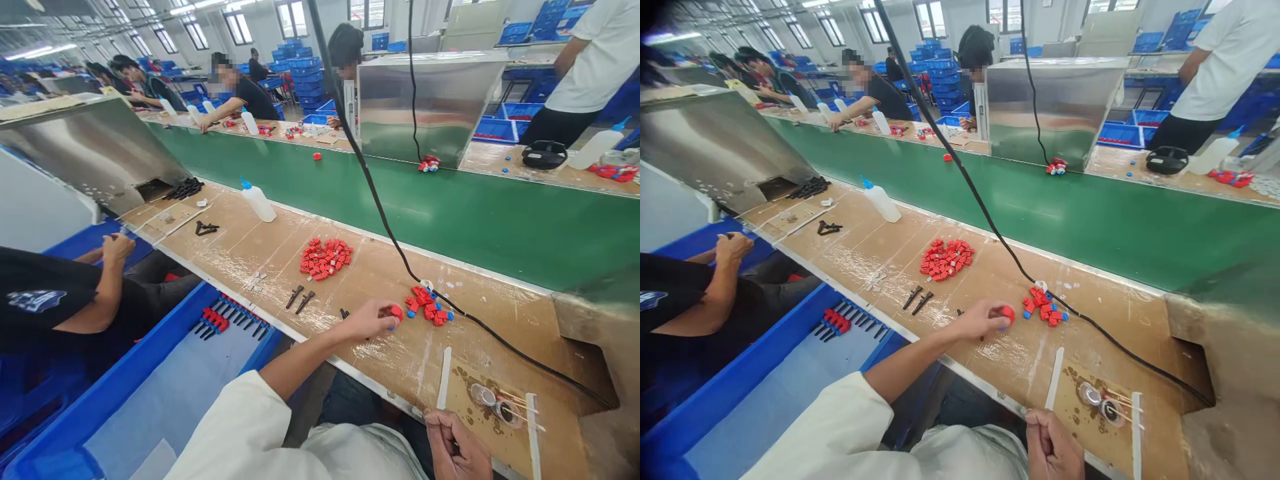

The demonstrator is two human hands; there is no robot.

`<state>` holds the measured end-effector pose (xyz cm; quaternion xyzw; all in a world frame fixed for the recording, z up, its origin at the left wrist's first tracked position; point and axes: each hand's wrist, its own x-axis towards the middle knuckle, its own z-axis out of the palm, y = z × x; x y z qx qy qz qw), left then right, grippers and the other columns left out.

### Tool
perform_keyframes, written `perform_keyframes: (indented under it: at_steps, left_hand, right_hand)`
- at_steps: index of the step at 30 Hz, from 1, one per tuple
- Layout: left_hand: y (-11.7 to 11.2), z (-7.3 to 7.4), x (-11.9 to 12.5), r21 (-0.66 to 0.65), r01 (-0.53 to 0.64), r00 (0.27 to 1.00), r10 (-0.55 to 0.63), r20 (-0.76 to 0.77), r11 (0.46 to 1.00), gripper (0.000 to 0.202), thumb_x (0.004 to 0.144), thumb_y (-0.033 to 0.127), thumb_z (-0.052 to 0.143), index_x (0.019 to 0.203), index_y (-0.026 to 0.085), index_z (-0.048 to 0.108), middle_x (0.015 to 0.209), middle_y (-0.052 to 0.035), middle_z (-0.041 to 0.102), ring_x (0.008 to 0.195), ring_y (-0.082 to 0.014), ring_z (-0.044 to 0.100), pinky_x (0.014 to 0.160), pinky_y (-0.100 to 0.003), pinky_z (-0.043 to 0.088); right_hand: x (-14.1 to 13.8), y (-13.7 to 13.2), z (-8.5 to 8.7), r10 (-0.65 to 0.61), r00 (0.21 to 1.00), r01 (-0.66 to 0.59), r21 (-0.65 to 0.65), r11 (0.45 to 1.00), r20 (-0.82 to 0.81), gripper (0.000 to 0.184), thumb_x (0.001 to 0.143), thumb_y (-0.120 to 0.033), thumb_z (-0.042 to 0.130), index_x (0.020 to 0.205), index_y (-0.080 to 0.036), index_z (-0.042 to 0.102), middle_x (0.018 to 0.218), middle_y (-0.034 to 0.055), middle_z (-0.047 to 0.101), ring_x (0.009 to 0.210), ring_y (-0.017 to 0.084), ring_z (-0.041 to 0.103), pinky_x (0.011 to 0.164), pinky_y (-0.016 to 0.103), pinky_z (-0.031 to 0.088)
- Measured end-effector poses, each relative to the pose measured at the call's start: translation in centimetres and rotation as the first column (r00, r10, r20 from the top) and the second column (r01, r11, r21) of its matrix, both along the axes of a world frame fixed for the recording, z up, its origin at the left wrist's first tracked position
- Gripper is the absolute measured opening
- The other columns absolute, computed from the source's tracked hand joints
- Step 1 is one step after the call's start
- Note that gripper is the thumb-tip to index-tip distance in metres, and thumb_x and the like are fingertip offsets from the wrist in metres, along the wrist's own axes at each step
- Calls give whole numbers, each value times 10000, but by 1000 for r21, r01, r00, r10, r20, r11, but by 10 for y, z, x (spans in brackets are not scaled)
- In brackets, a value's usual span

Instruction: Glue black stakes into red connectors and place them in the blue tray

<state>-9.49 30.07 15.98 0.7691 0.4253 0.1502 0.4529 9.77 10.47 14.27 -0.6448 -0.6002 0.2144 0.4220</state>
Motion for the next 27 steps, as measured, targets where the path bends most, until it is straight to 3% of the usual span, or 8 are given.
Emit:
perform_keyframes:
  at_steps: [2,5,7,9,13,18,22,27]
  left_hand:
    - [-12,2,-4,-289,27,952,63,298,957,320,959,386,523,1113,116,601,948,-122,712,808,-186,694,656,-254,523]
    - [-31,4,-3,-671,236,704,352,617,703,469,768,480,767,1033,138,587,885,-105,714,734,-168,696,584,-212,480]
    - [-42,4,4,-734,339,631,437,641,588,529,656,462,859,984,156,578,855,-85,713,709,-161,697,564,-198,465]
    - [-51,3,12,-740,374,627,436,646,559,558,629,472,881,980,159,579,844,-79,713,685,-160,693,556,-203,461]
    - [-70,8,25,-641,313,706,280,651,701,556,717,548,833,1042,150,619,895,-79,709,720,-159,666,615,-241,487]
    - [-85,18,28,-251,166,850,-9,527,954,341,898,417,670,1106,151,722,998,-89,707,913,-188,635,845,-298,497]
    - [-74,4,33,-39,33,942,-18,334,999,273,918,274,604,1152,180,708,1026,-77,709,885,-187,646,839,-305,519]
    - [-45,-34,46,267,-147,989,151,5,952,175,911,196,580,1061,172,666,1029,-100,654,973,-248,662,906,-394,548]
  right_hand:
    - [-6,-2,8,-57,997,54,-47,997,-58,379,943,-500,588,686,-236,678,550,-32,454,479,136,426,512,248,404]
    - [-11,-2,17,-71,988,59,-86,994,-134,383,942,-505,598,683,-229,655,567,-43,422,507,130,416,536,246,380]
    - [-12,-2,19,-55,985,39,-104,994,-163,376,945,-504,601,699,-225,657,573,-45,432,514,128,422,543,244,384]
    - [-12,-4,18,-41,981,19,-114,993,-188,352,935,-511,619,740,-221,669,577,-46,438,512,128,429,535,243,396]
    - [-9,-6,17,-117,937,65,-165,984,-330,289,930,-494,652,1012,-218,668,681,-29,518,574,142,500,524,238,421]
    - [-6,2,16,-184,855,91,-208,974,-486,436,924,-510,665,1246,-222,608,950,53,639,753,171,596,541,226,455]
    - [-4,7,12,-195,851,67,-267,961,-487,471,917,-530,668,1267,-225,592,951,44,634,746,167,587,572,237,474]
    - [-5,3,3,-141,890,-29,-363,931,-434,459,908,-587,649,1169,-210,633,871,31,617,723,176,575,592,259,477]
